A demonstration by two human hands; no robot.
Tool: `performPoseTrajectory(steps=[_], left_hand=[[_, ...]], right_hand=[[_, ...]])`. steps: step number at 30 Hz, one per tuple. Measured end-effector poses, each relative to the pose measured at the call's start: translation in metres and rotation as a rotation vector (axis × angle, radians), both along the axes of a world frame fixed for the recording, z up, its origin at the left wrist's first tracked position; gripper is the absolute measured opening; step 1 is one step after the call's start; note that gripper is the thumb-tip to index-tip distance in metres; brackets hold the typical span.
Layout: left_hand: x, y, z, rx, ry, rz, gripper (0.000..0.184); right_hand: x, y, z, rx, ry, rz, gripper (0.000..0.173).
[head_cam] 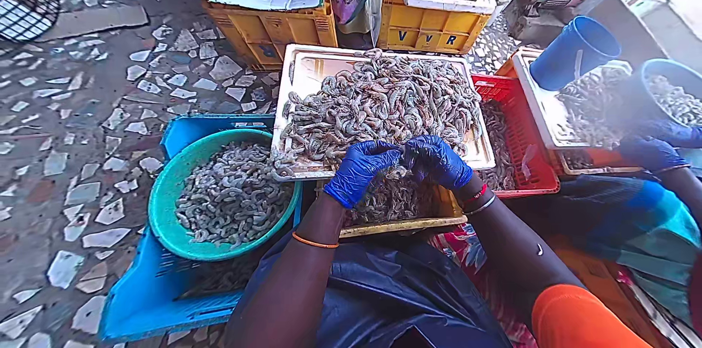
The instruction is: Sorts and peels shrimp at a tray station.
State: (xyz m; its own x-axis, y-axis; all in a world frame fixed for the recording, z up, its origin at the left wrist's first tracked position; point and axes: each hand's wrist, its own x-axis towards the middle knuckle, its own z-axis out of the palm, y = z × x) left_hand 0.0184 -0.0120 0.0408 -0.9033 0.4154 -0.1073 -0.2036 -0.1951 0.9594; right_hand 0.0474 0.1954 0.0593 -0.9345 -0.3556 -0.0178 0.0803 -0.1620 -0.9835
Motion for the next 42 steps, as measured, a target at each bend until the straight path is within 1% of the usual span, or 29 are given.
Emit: performPoseTrajectory(steps=[2,3,4,5,6,7,8,9,10,11,13,14,15,17,19,20,22,24,26,28,30,31,32,34,36,38,39,40,42], left_hand=[[-0.009,-0.016,-0.001,-0.012,0.055,0.032,0.012],[-0.013,-0.027,-0.001,-0.122,0.101,0.087,0.011],[-0.018,-0.041,0.000,-0.313,0.148,0.153,0.010],[-0.021,-0.054,0.002,-0.574,0.177,0.220,0.016],[-0.024,-0.068,0.005,-0.849,0.172,0.261,0.024],[-0.024,-0.080,0.009,-1.112,0.141,0.274,0.031],[-0.023,-0.090,0.011,-1.308,0.110,0.287,0.034],[-0.023,-0.099,0.010,-1.439,0.091,0.314,0.034],[-0.024,-0.105,0.006,-1.507,0.077,0.350,0.037],[-0.026,-0.106,0.003,-1.537,0.084,0.383,0.046],[-0.030,-0.091,0.003,-1.523,0.144,0.421,0.061],[-0.030,-0.080,0.002,-1.485,0.193,0.412,0.063],[-0.032,-0.069,0.001,-1.447,0.240,0.376,0.063],[-0.036,-0.052,-0.005,-1.398,0.278,0.257,0.065],[-0.038,-0.041,-0.008,-1.386,0.268,0.146,0.063],[-0.039,-0.037,-0.008,-1.390,0.256,0.102,0.062],[-0.041,-0.033,-0.010,-1.359,0.261,0.046,0.055],[-0.041,-0.025,-0.014,-1.258,0.334,0.011,0.047],[-0.036,-0.010,-0.021,-1.108,0.503,-0.034,0.050],[-0.027,0.005,-0.028,-0.991,0.672,-0.008,0.049],[-0.020,0.018,-0.033,-0.984,0.773,0.077,0.041],[-0.018,0.021,-0.033,-1.035,0.802,0.088,0.037],[-0.016,0.023,-0.033,-1.098,0.825,0.089,0.034],[-0.012,0.030,-0.033,-1.187,0.867,0.099,0.034],[-0.007,0.038,-0.035,-1.193,0.910,0.113,0.032],[-0.003,0.042,-0.039,-1.184,0.946,0.086,0.043],[-0.003,0.042,-0.039,-1.167,0.975,0.078,0.043],[-0.002,0.042,-0.041,-1.142,1.018,0.092,0.039],[0.000,0.042,-0.042,-1.121,1.087,0.127,0.022]], right_hand=[[0.000,0.012,0.013,-0.040,0.063,-0.048,0.040],[0.001,0.020,0.017,-0.026,0.062,-0.045,0.041],[0.002,0.028,0.019,0.056,0.042,-0.022,0.040],[0.003,0.034,0.018,0.252,0.006,0.011,0.038],[0.003,0.035,0.015,0.588,-0.029,0.073,0.035],[0.000,0.032,0.007,1.000,-0.076,0.173,0.038],[-0.005,0.024,-0.005,1.317,-0.137,0.262,0.041],[-0.009,0.017,-0.016,1.486,-0.161,0.269,0.040],[-0.013,0.012,-0.024,1.530,-0.137,0.185,0.035],[-0.020,0.010,-0.026,1.504,-0.057,0.069,0.028],[-0.044,0.006,-0.026,1.521,0.245,-0.034,0.022],[-0.059,0.008,-0.032,1.528,0.385,-0.016,0.026],[-0.075,0.009,-0.039,1.552,0.451,0.045,0.033],[-0.103,0.010,-0.055,1.652,0.468,0.198,0.042],[-0.117,0.012,-0.065,1.720,0.486,0.257,0.040],[-0.117,0.014,-0.066,1.711,0.504,0.245,0.035],[-0.106,0.016,-0.065,1.605,0.550,0.139,0.021],[-0.087,0.013,-0.057,1.486,0.537,0.043,0.017],[-0.064,0.001,-0.034,1.325,0.331,0.032,0.023],[-0.046,-0.012,-0.016,1.100,0.086,0.023,0.027],[-0.036,-0.018,-0.013,0.872,-0.117,-0.011,0.029],[-0.033,-0.019,-0.012,0.778,-0.181,-0.021,0.030],[-0.032,-0.019,-0.010,0.733,-0.224,-0.021,0.032],[-0.030,-0.018,-0.003,0.797,-0.248,-0.023,0.033],[-0.025,-0.014,0.004,0.868,-0.243,-0.007,0.034],[-0.018,-0.003,0.004,0.838,-0.208,0.032,0.034],[-0.015,0.005,0.004,0.793,-0.196,0.055,0.032],[-0.013,0.011,0.004,0.740,-0.195,0.078,0.030],[-0.011,0.018,0.004,0.654,-0.197,0.099,0.028]])
